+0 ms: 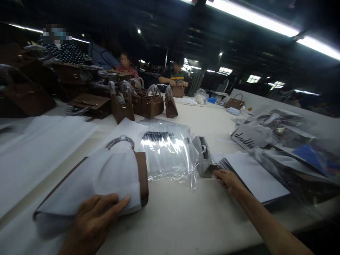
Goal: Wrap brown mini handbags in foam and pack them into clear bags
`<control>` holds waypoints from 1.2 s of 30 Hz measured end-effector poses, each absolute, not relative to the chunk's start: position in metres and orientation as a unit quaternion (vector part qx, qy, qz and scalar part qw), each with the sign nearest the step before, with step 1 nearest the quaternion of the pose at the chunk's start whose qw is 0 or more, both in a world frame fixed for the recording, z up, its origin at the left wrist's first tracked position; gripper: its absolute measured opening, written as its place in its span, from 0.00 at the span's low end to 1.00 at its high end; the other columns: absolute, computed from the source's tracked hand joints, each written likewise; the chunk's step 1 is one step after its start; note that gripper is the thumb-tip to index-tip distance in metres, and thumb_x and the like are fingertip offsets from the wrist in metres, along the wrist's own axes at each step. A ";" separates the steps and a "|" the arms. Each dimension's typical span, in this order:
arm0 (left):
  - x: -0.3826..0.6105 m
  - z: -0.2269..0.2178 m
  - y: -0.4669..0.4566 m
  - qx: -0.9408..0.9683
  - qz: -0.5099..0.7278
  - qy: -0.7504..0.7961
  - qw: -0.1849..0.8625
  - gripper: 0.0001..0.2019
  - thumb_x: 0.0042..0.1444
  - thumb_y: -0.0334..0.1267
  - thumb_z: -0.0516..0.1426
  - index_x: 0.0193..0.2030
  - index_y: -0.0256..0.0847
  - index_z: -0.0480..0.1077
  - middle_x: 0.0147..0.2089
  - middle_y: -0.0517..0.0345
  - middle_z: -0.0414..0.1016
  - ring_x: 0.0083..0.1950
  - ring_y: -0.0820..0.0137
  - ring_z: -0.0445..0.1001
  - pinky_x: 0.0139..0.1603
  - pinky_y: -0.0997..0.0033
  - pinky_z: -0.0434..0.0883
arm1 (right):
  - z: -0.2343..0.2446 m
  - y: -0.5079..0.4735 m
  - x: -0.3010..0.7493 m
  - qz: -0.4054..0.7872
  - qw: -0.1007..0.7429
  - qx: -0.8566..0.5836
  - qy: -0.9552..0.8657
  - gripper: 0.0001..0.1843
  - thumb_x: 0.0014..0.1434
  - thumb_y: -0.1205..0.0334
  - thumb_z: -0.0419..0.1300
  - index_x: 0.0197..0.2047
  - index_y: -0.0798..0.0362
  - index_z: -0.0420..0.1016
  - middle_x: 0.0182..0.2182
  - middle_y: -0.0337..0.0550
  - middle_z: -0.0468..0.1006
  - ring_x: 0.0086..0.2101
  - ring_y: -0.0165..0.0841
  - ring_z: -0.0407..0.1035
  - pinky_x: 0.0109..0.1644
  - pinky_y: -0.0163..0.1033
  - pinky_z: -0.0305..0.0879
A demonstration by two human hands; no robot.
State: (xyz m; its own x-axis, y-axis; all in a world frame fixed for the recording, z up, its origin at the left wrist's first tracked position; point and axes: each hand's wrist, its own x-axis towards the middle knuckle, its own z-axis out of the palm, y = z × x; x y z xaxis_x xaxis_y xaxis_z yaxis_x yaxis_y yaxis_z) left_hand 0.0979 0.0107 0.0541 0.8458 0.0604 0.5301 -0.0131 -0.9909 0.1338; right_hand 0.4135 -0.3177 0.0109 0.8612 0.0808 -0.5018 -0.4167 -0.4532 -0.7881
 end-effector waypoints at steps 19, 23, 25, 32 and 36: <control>0.089 0.072 -0.004 0.965 0.228 0.073 0.107 0.18 0.58 0.35 0.51 0.55 0.47 0.57 0.37 0.59 0.69 0.37 0.68 0.64 0.38 0.65 0.60 | 0.078 -0.121 0.203 0.462 0.599 -0.646 -0.099 0.22 0.44 0.48 0.65 0.32 0.60 0.71 0.25 0.41 0.72 0.13 0.18 0.52 0.12 0.26 0.41; 0.092 0.079 -0.003 0.976 0.181 0.082 0.092 0.13 0.58 0.36 0.51 0.49 0.49 0.64 0.36 0.58 0.67 0.37 0.67 0.63 0.38 0.64 0.59 | 0.074 -0.130 0.192 0.444 0.592 -0.665 -0.104 0.21 0.44 0.49 0.64 0.32 0.59 0.69 0.25 0.41 0.72 0.13 0.19 0.54 0.12 0.26 0.44; 0.092 0.081 -0.002 0.978 0.164 0.085 0.094 0.13 0.56 0.35 0.52 0.49 0.49 0.64 0.37 0.58 0.67 0.38 0.66 0.63 0.39 0.63 0.59 | 0.073 -0.135 0.182 0.443 0.586 -0.671 -0.099 0.20 0.45 0.49 0.64 0.30 0.59 0.68 0.24 0.40 0.72 0.13 0.19 0.54 0.12 0.26 0.46; 0.090 0.077 -0.003 0.971 0.173 0.104 0.126 0.14 0.55 0.33 0.52 0.50 0.43 0.60 0.39 0.58 0.68 0.40 0.64 0.62 0.40 0.62 0.58 | 0.092 -0.150 0.164 0.345 0.612 -0.694 -0.156 0.19 0.50 0.47 0.60 0.33 0.57 0.69 0.24 0.38 0.71 0.15 0.21 0.57 0.15 0.27 0.54; 0.090 0.074 -0.003 0.962 0.198 0.110 0.151 0.21 0.53 0.32 0.54 0.54 0.40 0.54 0.39 0.57 0.68 0.40 0.65 0.63 0.40 0.63 0.59 | 0.099 -0.140 0.176 0.334 0.610 -0.693 -0.190 0.17 0.51 0.49 0.60 0.32 0.56 0.70 0.23 0.37 0.70 0.15 0.21 0.57 0.16 0.27 0.54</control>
